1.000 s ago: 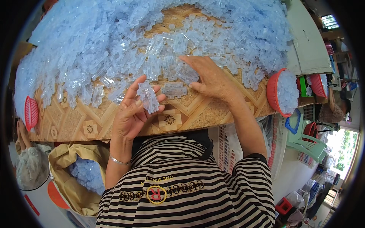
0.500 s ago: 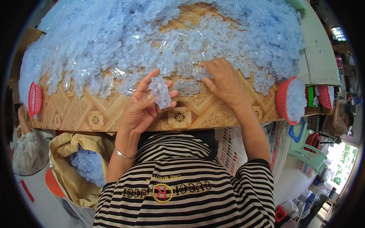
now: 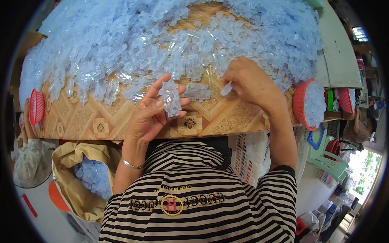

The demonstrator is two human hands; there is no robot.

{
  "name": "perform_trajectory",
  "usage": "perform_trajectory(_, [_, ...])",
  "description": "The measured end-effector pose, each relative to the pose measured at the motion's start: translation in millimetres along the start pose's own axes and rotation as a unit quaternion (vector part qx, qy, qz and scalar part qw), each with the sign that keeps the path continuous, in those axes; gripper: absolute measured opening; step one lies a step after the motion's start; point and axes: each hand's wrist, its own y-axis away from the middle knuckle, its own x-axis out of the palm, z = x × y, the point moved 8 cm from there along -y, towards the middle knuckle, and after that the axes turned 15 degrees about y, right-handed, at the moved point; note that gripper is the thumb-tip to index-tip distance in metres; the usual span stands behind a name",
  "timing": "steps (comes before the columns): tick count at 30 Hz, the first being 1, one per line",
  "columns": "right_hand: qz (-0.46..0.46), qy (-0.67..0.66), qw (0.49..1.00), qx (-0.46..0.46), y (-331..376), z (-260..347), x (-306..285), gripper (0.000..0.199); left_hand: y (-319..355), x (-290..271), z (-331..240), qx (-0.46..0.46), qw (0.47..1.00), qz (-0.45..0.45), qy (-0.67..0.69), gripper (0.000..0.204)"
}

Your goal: The person assembles plastic components by hand, picking up pieces from the table, fitting them together, and placing completed parts into a bag.

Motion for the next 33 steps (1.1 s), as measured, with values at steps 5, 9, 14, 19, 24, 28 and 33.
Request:
perform_trajectory(5, [0.073,0.086,0.993,-0.044,-5.8,22.3,20.6,0.017,1.8,-1.7,-1.8,0.007,1.0,-0.012,-0.027,0.067])
perform_trajectory(9, [0.066,0.042,0.996,-0.032,-1.2,25.3,20.7,0.023,0.8,-3.8,-1.0,0.007,0.999,-0.017,-0.033,0.068])
perform_trajectory(14, [-0.095,-0.128,0.984,0.08,25.7,-6.0,13.3,0.032,0.8,-1.4,0.4,0.006,0.999,-0.015,-0.034,0.068])
perform_trajectory(19, [-0.207,-0.458,0.83,0.24,60.5,-23.7,-6.5,0.014,1.8,-4.7,2.4,0.009,0.998,-0.039,-0.045,0.073])
perform_trajectory(24, [-0.294,-0.762,0.509,-0.272,45.3,71.1,-100.9,0.041,-0.1,0.4,9.3,0.003,0.998,-0.029,-0.053,0.075])
perform_trajectory(28, [-0.323,-0.832,0.333,-0.302,48.5,106.9,-132.9,0.051,5.2,-3.0,5.9,0.024,0.997,-0.041,-0.067,0.072])
perform_trajectory(33, [-0.33,-0.824,0.349,-0.301,51.5,146.8,-129.1,0.051,-0.7,1.0,13.0,0.013,0.998,-0.034,-0.059,0.07])
